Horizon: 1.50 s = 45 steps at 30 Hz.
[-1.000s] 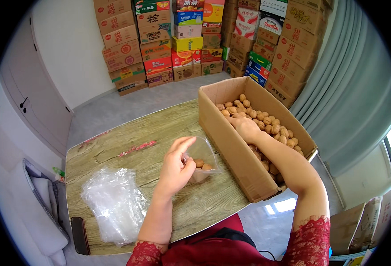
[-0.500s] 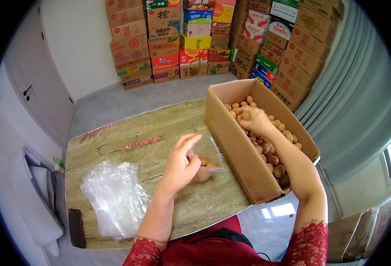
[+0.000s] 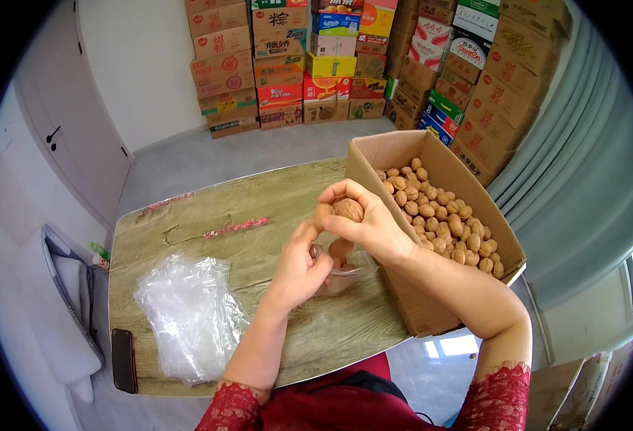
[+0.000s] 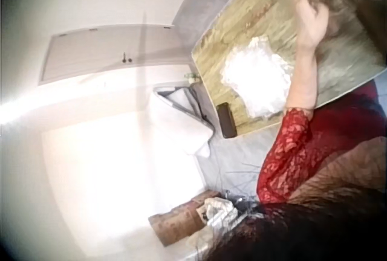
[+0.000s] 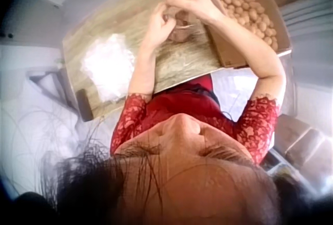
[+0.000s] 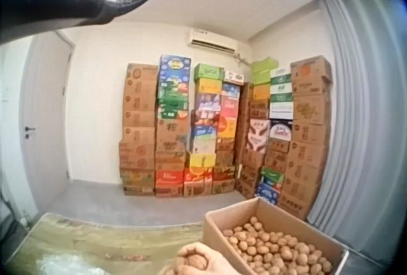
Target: The person places walnuts from a cardboard box into plastic bags by hand and seals the bags.
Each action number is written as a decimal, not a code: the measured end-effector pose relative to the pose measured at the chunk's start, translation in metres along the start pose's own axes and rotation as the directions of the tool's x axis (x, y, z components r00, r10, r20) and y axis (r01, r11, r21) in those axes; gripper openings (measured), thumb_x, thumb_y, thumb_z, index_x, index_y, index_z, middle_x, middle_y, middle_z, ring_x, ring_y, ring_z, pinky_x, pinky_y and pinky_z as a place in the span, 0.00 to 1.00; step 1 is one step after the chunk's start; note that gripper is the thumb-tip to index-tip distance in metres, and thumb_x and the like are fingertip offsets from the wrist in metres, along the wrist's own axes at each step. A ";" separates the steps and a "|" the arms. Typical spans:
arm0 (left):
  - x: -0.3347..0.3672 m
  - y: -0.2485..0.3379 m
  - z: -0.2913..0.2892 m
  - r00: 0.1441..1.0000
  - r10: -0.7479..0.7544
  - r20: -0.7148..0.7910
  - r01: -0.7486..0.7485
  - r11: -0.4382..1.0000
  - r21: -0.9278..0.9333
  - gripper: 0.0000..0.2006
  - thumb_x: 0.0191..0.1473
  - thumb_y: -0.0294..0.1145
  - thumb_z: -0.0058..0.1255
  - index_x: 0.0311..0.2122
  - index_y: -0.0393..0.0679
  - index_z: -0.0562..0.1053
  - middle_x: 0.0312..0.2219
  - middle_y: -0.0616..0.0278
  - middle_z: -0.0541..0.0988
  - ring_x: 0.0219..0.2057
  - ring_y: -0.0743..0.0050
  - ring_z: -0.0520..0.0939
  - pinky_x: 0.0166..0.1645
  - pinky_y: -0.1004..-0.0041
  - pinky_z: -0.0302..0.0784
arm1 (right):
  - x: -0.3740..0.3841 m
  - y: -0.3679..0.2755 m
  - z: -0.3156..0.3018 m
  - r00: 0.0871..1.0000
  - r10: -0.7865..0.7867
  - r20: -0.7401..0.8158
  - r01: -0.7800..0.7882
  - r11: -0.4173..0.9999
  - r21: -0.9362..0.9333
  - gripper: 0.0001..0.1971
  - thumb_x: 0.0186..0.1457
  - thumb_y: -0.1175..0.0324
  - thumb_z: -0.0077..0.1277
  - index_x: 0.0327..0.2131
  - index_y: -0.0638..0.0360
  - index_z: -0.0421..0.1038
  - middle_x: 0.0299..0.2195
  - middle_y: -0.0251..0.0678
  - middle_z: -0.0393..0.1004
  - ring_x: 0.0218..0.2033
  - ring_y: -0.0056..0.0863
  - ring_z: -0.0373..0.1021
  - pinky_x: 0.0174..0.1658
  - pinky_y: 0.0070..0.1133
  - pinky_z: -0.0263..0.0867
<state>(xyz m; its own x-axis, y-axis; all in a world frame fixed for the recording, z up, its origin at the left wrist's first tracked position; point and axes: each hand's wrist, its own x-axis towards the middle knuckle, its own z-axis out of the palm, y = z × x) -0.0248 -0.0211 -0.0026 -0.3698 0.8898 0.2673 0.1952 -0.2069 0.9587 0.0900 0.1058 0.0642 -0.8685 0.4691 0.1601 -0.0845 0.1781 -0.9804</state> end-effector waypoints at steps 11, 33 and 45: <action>0.000 -0.004 -0.002 1.000 0.006 -0.022 -0.008 0.996 -0.085 0.25 0.55 0.14 0.40 0.59 0.32 0.65 0.51 0.59 0.68 0.28 0.82 0.78 0.26 0.81 0.78 | -0.008 0.008 0.007 0.968 -0.227 0.106 0.251 0.902 -0.352 0.07 0.59 0.80 0.45 0.39 0.64 0.72 0.41 0.43 0.72 0.43 0.38 0.73 0.46 0.29 0.70; -0.003 -0.005 -0.011 0.997 0.079 -0.023 -0.076 0.992 0.104 0.26 0.51 0.15 0.43 0.58 0.33 0.70 0.54 0.55 0.71 0.26 0.84 0.74 0.29 0.80 0.73 | 0.014 0.061 -0.146 0.805 0.427 -0.412 -0.459 0.007 -0.888 0.46 0.44 0.31 0.54 0.65 0.35 0.58 0.64 0.44 0.62 0.62 0.59 0.57 0.62 0.44 0.59; -0.002 -0.003 -0.010 0.994 0.104 -0.026 -0.101 0.990 0.100 0.27 0.48 0.18 0.46 0.58 0.31 0.70 0.53 0.54 0.73 0.29 0.79 0.72 0.35 0.77 0.72 | 0.007 0.086 -0.164 0.894 0.318 -0.315 -0.391 0.211 -0.896 0.39 0.45 0.33 0.56 0.53 0.51 0.69 0.56 0.53 0.68 0.60 0.49 0.64 0.61 0.37 0.61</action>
<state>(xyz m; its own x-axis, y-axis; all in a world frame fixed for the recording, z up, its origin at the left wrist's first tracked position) -0.0333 -0.0265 -0.0047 -0.3711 0.8526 0.3679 0.3215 -0.2537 0.9123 0.1567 0.2669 -0.0002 -0.6496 0.7487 -0.1319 0.7591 0.6293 -0.1665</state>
